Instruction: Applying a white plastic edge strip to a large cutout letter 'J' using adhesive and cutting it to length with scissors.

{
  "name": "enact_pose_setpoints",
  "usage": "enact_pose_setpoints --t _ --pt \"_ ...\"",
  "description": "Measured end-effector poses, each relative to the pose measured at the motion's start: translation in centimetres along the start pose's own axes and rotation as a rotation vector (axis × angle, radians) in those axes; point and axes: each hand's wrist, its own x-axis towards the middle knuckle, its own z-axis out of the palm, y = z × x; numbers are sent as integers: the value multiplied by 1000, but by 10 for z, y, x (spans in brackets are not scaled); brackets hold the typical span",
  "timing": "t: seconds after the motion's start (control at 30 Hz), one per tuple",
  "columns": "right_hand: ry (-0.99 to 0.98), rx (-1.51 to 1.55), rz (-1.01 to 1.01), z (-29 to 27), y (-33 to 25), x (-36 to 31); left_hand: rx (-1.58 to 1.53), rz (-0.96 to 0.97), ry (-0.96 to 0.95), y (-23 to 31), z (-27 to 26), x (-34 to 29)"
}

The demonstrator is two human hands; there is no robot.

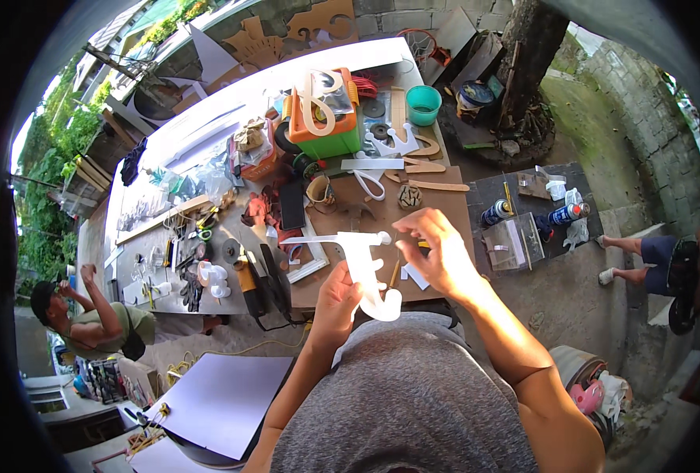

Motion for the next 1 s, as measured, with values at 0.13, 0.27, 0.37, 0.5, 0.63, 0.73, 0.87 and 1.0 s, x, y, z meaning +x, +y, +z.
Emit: enact_pose_setpoints --t 0.13,0.27,0.37,0.5,0.63,0.73,0.87,1.0 --pt "22 -18 -40 33 -27 9 -59 17 -76 13 -28 -8" --pt "65 -56 -20 53 -46 11 -105 -30 -115 31 -44 -17" --pt "74 -55 -6 64 -56 11 -93 -34 -145 39 -55 -21" --pt "82 -69 7 80 -68 7 -61 -19 -189 39 -69 -29" --pt "125 -153 -58 97 -80 4 -36 -57 -186 46 -77 -36" --pt "71 -254 -135 99 -89 11 8 -83 -155 40 -91 -40" --pt "-51 -355 -166 99 -101 19 -30 -143 -149 48 -103 -42" --pt "70 -221 -124 102 -99 25 -136 -126 -104 55 -102 -40"
